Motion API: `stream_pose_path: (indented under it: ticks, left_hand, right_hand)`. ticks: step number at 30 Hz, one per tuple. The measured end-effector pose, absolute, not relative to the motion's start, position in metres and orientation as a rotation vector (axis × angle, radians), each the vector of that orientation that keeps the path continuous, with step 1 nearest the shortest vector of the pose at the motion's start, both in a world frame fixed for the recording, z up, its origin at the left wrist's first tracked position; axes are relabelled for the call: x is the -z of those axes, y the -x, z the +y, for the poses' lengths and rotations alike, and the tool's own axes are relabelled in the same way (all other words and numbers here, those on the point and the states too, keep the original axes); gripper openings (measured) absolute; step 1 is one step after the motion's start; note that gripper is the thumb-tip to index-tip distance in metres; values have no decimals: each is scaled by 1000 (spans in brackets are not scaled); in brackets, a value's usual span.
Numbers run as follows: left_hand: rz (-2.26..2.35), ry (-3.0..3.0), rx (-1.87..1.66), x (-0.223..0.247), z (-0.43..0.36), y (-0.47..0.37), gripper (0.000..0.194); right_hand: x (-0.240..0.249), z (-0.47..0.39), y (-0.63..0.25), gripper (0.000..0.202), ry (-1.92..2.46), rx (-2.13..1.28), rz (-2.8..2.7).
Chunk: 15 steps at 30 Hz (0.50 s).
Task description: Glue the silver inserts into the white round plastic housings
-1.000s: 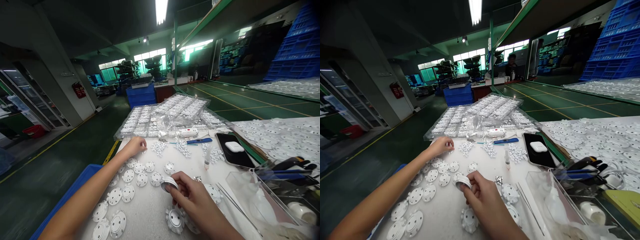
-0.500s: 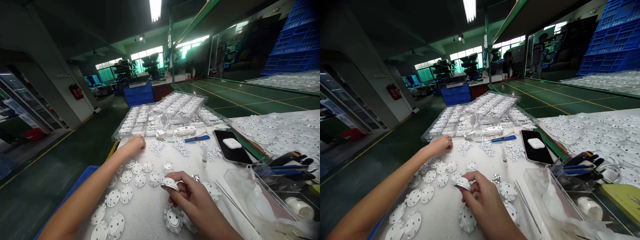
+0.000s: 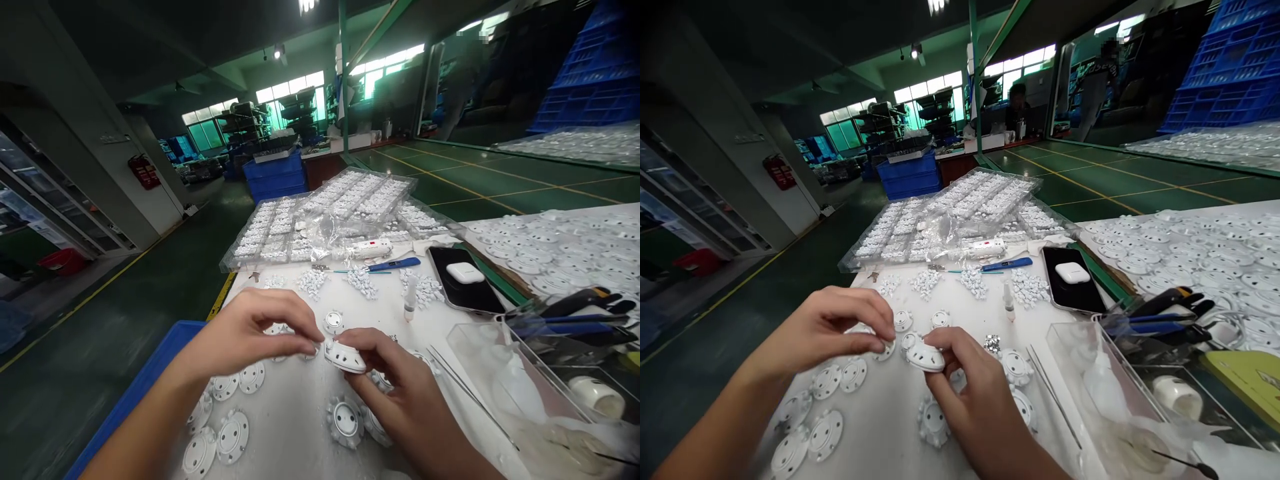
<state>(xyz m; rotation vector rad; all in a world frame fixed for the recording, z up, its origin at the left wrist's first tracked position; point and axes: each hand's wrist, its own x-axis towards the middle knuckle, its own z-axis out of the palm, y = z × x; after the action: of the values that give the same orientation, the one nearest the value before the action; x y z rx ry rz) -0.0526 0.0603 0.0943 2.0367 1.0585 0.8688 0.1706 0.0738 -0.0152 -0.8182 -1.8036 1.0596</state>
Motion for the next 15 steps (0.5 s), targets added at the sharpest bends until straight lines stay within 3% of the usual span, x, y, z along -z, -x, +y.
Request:
stream_pose_path:
  ticks: [15]
  left_hand:
    - [1074,-2239,-749,-75,44,39,18]
  right_hand:
    - [15,73,-172,34,578,-649,-1983]
